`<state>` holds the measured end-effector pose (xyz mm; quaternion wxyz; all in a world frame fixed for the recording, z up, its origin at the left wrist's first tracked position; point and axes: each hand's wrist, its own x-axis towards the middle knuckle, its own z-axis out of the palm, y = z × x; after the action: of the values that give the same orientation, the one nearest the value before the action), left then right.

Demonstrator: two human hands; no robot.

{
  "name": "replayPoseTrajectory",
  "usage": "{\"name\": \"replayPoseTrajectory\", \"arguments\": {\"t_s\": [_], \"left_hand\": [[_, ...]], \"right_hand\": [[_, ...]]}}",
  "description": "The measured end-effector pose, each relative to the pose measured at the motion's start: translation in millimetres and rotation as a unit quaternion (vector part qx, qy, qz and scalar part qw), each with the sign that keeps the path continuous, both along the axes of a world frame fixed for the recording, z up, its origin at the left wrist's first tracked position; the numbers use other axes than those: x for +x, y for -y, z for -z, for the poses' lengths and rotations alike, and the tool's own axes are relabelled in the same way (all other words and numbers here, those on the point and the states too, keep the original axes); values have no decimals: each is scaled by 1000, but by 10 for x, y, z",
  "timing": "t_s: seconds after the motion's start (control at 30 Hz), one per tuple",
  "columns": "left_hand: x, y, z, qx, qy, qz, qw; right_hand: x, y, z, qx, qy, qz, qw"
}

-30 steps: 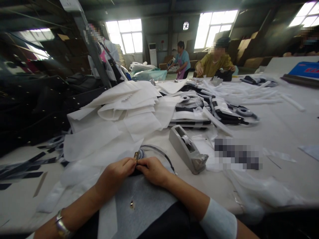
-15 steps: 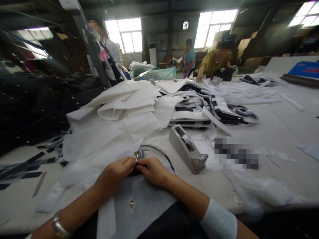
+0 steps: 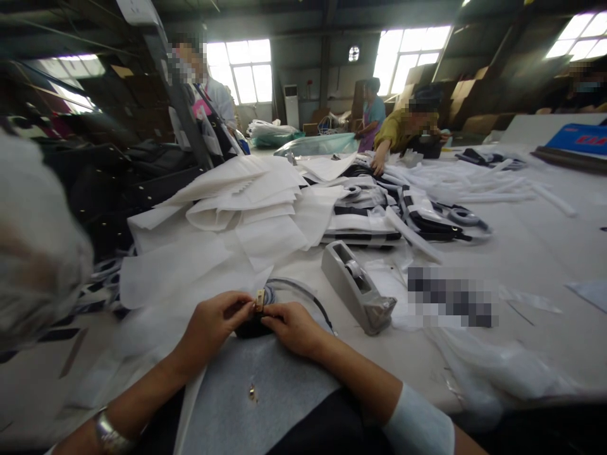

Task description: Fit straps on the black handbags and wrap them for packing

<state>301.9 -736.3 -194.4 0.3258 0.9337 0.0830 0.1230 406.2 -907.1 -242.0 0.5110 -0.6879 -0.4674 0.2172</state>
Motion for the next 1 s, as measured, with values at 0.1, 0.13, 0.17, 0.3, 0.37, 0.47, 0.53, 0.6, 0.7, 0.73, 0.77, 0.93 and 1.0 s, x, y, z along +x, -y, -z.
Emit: {"name": "replayPoseTrajectory", "arguments": {"t_s": [0.1,0.13,0.17,0.3,0.37,0.47,0.53,0.6,0.7,0.73,0.77,0.93,1.0], "left_hand": [[1,-23,-29,-54,-8,-18,998],[-1,-32,-44,-65,-11,-18,998],[-7,-41,-62,-73,-14,-16,997],[-100,-45,-149,-89,-25,23,995],[-182,-19,-187,-85,-29,74,993],[-277,50,-222,-66,-36,144,987],[-293,102,-218,-63,-41,149,986],[-274,145,-185,-67,-38,118,990],[-227,181,-104,-73,-23,52,996],[-214,187,-80,-74,-22,40,996],[-205,191,-62,-71,-25,36,997],[-179,198,-66,-41,-69,33,996],[-166,191,-95,-39,-84,30,995]], "right_hand": [[-29,8,-22,7,20,-1,1000],[-38,12,-30,8,28,-1,1000],[-46,17,-37,8,37,0,999],[-59,37,-59,17,50,5,999],[-62,38,-56,23,46,11,999],[-81,32,-32,23,44,33,998],[-107,32,-12,21,49,50,997],[-138,42,4,23,58,58,996],[-171,70,20,24,79,75,994],[-177,81,24,23,89,82,992],[-181,90,29,22,101,90,991],[-188,116,62,17,177,97,979],[-195,119,76,12,216,90,972]]}}
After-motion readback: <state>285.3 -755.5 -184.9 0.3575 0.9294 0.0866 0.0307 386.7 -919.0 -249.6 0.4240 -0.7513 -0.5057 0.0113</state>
